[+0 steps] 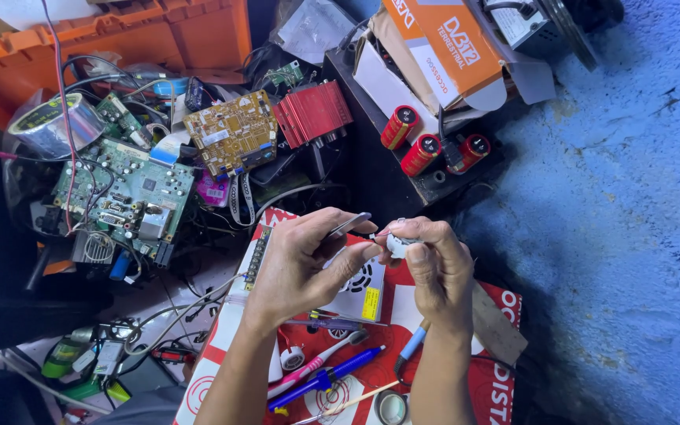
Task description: A person uses precision tools to inspect and repair a small cooling fan on a cluttered electronics workbench.
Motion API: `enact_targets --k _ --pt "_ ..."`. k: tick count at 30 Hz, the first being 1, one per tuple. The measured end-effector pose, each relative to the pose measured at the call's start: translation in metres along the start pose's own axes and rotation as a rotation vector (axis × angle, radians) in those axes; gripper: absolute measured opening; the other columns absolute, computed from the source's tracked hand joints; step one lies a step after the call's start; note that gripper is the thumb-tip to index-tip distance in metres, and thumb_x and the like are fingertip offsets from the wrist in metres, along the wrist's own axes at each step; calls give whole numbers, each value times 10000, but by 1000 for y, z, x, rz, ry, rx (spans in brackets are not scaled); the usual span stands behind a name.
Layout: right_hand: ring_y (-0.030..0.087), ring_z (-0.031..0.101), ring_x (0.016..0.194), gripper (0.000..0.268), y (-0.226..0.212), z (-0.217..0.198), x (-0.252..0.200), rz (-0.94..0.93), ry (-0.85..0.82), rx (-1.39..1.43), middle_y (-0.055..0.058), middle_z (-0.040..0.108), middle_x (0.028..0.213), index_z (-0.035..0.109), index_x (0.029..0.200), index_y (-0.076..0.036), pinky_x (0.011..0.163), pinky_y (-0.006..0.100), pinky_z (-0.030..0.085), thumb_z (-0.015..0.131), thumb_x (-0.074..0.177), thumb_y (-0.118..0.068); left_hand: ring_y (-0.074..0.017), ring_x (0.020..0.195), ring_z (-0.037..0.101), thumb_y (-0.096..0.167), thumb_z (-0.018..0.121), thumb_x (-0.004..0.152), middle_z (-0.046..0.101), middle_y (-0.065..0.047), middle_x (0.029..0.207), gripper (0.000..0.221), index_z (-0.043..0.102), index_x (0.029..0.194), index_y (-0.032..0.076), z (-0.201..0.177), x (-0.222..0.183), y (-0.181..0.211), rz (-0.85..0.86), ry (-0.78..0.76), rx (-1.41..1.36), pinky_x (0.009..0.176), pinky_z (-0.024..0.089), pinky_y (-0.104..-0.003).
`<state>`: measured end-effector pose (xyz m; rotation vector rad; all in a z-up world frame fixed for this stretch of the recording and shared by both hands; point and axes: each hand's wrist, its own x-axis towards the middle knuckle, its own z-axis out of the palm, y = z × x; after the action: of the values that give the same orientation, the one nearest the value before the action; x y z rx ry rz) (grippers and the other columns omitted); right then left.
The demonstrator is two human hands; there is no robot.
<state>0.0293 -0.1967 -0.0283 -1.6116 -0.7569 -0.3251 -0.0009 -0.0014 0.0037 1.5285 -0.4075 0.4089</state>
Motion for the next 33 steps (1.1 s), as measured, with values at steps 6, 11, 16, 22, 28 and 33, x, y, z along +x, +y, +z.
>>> enact_targets --k 6,11,16,22,28,33 --pt "208 742 703 361 -4 5 1 -68 -7 -68 201 756 924 688 1064 30 541 298 640 518 1031 -286 -113 477 507 73 719 918 552 -62 565 75 778 955 48 2 2 6 31 -9 48 456 425 -235" --pt "208 747 765 347 -5 10 4 -135 8 -92 201 749 960 689 1096 29 584 281 640 517 1042 -268 -121 484 535 75 736 908 541 -59 578 58 780 941 57 0 1 -2 37 -23 73 465 432 -239" --pt "224 755 833 325 -5 6 6 -118 -33 -98 215 743 1026 683 1141 16 628 311 646 521 1048 -250 -112 493 545 83 745 905 545 -58 580 65 798 940 68 -3 2 -2 13 -22 96 472 429 -228" --pt "301 765 962 412 -4 4 4 -60 -117 -9 253 712 1121 602 1274 65 746 368 652 661 974 -211 -164 514 564 80 736 913 570 -102 600 72 783 964 56 -17 3 5 -11 -56 143 487 451 -293" --pt "365 750 1044 454 -6 3 4 -23 -69 -141 245 683 1201 642 1248 51 823 411 637 797 856 -117 -71 514 487 167 723 945 563 -27 534 137 775 1007 56 -28 -4 -12 -127 54 74 492 414 -230" --pt "342 758 1026 443 -1 9 0 -11 -26 -108 219 640 1225 581 1152 12 836 407 640 848 820 -108 -73 526 461 129 757 911 536 -16 531 164 752 1007 -4 -10 -9 -16 -165 -53 -94 512 409 -235"
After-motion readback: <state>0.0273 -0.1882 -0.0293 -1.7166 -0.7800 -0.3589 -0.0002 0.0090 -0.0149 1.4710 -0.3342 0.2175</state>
